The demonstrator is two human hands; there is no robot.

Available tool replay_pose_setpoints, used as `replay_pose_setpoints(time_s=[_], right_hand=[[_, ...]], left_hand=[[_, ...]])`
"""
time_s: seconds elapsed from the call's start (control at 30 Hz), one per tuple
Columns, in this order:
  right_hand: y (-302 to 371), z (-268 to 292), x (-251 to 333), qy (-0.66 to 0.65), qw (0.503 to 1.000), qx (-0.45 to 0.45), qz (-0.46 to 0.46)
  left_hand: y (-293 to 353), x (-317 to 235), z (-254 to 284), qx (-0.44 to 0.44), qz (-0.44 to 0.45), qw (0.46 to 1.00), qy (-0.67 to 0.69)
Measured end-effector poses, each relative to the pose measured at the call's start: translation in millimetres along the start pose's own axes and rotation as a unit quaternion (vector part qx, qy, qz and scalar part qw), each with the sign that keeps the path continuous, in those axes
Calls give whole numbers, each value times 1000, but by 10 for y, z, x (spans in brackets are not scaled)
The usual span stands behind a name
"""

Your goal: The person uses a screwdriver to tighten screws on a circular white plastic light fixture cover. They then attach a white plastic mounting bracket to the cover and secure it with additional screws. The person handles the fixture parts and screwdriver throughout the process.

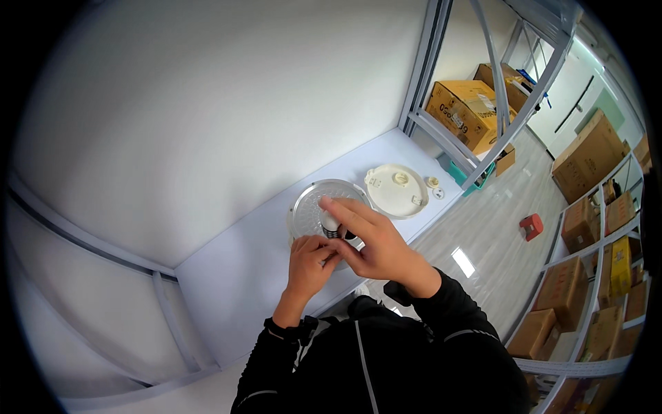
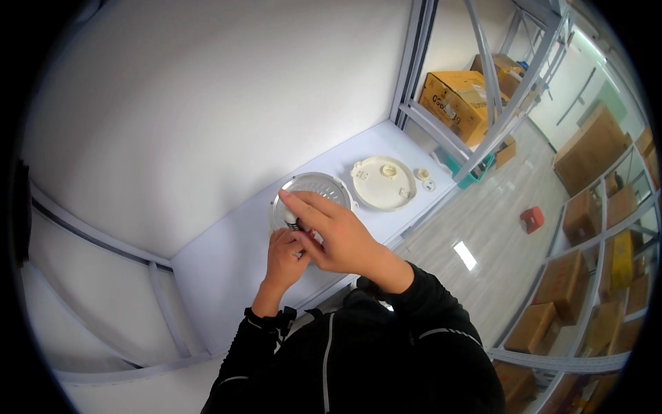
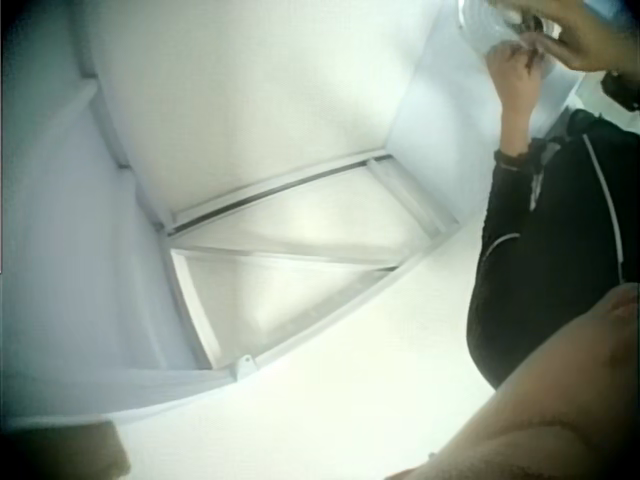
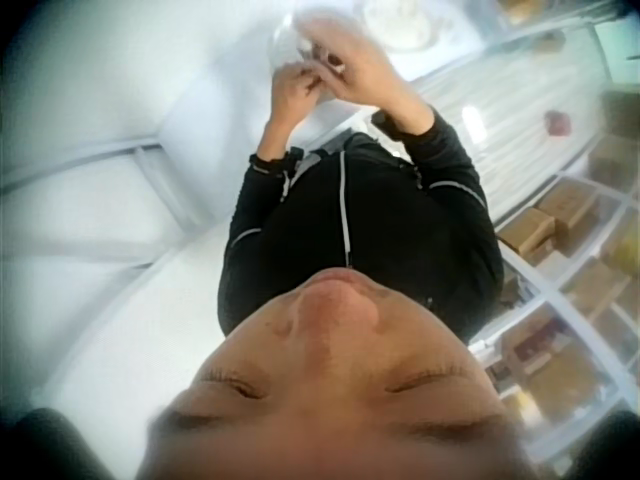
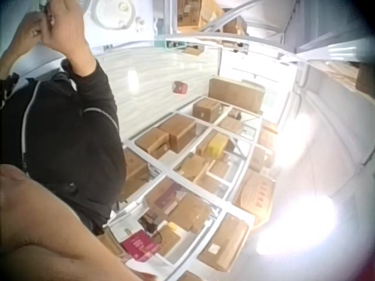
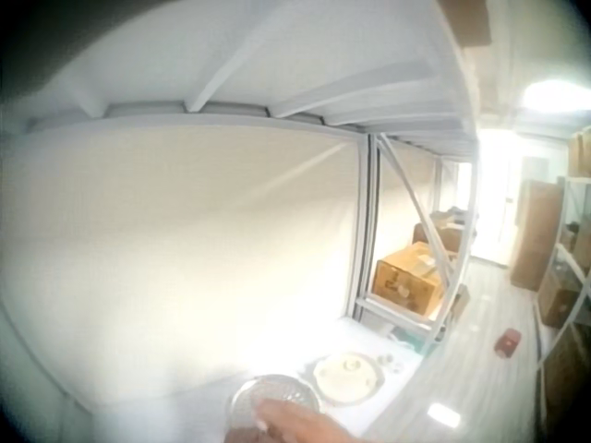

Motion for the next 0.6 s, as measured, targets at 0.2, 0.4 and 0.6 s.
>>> replay_pose_setpoints(time_s=[0.2, 0.4, 0.6], right_hand=[[8, 38, 31, 78, 995, -43, 39], [1, 43, -19, -25, 997, -34, 71], [163, 56, -57, 36, 997, -61, 26]], left_hand=[[-13, -1, 9, 9, -1, 1000, 16], [-29, -21, -9, 6, -9, 1000, -1], [-35, 2, -16, 20, 21, 1000, 0]])
Point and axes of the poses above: each hand's wrist, its own y-axis away from the middle knuckle, its own z-axis out of the back of the hand, x = y × z, the point moved 6 cm from there along -y, towards the middle knuckle, and after that the axes turned 12 degrees about -x, right-handed, at the moved point
